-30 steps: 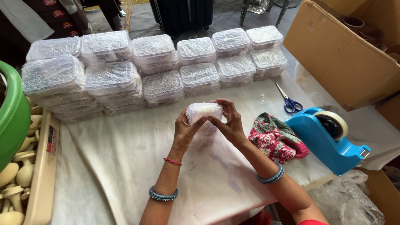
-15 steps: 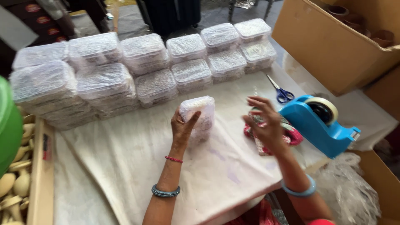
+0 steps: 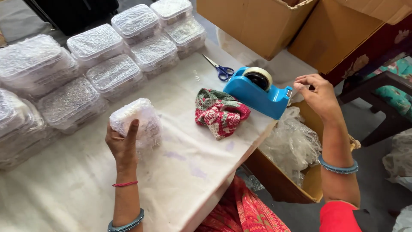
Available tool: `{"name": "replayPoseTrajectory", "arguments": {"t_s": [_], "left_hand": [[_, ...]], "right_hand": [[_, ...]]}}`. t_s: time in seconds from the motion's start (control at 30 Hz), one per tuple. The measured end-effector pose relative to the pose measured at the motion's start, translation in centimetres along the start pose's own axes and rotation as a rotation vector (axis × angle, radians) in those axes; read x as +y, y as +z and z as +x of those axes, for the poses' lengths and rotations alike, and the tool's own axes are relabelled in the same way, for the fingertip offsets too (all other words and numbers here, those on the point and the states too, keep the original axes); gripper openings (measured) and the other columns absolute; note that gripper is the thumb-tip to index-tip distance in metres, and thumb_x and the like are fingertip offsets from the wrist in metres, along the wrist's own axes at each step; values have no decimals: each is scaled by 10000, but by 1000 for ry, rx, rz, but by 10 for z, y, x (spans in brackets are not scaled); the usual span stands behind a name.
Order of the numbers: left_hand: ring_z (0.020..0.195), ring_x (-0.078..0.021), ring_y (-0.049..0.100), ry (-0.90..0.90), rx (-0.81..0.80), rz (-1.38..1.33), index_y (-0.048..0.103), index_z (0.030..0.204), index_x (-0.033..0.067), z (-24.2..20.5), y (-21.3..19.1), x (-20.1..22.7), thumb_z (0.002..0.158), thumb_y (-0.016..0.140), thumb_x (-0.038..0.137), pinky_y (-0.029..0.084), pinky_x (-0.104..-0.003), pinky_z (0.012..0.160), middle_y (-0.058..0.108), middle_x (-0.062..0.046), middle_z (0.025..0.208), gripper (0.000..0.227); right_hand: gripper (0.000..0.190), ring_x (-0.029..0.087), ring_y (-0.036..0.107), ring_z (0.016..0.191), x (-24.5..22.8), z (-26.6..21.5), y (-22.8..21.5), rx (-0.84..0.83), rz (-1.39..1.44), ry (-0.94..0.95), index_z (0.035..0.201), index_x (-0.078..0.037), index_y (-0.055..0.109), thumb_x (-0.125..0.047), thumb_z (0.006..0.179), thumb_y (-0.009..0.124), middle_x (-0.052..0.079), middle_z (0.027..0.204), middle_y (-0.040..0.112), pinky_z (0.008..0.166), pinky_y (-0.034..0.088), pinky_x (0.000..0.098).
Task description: The person wraps a small plastic container with bubble wrap and secures it using clear tape from a blue dispenser. The person then places the wrapped container onto a stack of similarly wrapped items on the table.
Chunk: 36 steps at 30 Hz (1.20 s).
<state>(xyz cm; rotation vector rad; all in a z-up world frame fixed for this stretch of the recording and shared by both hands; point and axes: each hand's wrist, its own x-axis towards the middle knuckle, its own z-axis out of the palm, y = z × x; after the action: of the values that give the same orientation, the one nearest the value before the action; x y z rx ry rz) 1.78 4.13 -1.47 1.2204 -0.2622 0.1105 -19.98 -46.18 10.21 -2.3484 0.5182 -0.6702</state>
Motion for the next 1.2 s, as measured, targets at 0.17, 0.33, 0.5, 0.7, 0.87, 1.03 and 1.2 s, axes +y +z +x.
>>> {"name": "replayPoseTrajectory", "arguments": {"t_s": [0.17, 0.33, 0.5, 0.7, 0.87, 1.03, 1.2], "left_hand": [[1117, -111, 650, 2, 9, 10, 613, 1308, 44, 0, -2, -2, 889, 871, 285, 536, -282, 1018, 690, -20, 1234, 548], [1127, -116, 668, -44, 11, 26, 608, 1311, 54, 1, -2, 1, 868, 865, 311, 559, -302, 1035, 699, -24, 1228, 573], [1137, -118, 667, -54, 5, 8, 600, 1318, 56, 0, -1, 0, 863, 871, 303, 558, -306, 1044, 697, -25, 1231, 584], [1126, -109, 653, -25, 1, 7, 610, 1312, 48, 0, -2, 0, 884, 874, 290, 537, -287, 1031, 687, -15, 1233, 558], [1130, -110, 648, -20, -2, 2, 610, 1312, 49, 0, -1, 0, 887, 876, 293, 531, -286, 1039, 683, -15, 1237, 558], [1136, -116, 650, -28, 0, 5, 607, 1310, 51, -1, -1, 3, 884, 879, 299, 534, -291, 1047, 683, -19, 1236, 563], [1136, -117, 657, -13, -3, 17, 606, 1318, 62, -1, 0, 3, 882, 870, 304, 543, -295, 1041, 687, -21, 1240, 564]], "right_hand": [[228, 155, 612, 1113, 49, 23, 21, -146, 108, -20, 1091, 0, 750, -201, 994, 706, 93, 1251, 679, 934, 466, 331], [237, 195, 621, 1020, 65, 37, 30, -314, 265, 136, 1058, 12, 736, -197, 953, 696, 110, 1306, 655, 948, 508, 347], [201, 131, 614, 1088, 57, 32, 28, -311, 279, 182, 1016, 2, 722, -181, 935, 715, 103, 1280, 660, 957, 492, 307], [219, 129, 613, 894, 8, 15, 11, -169, 37, 189, 1077, -3, 720, -206, 996, 700, 47, 957, 702, 802, 493, 284], [207, 106, 605, 852, 41, 6, 4, -185, 157, 234, 1076, 4, 737, -180, 986, 707, 17, 923, 713, 781, 487, 268], [199, 93, 622, 859, 81, -7, 5, -171, 288, 310, 1041, 28, 724, -149, 952, 742, 34, 937, 712, 793, 502, 247], [224, 126, 602, 797, 123, -5, 15, -217, 428, 397, 1064, 15, 729, -170, 946, 776, 52, 914, 723, 722, 480, 268]]}}
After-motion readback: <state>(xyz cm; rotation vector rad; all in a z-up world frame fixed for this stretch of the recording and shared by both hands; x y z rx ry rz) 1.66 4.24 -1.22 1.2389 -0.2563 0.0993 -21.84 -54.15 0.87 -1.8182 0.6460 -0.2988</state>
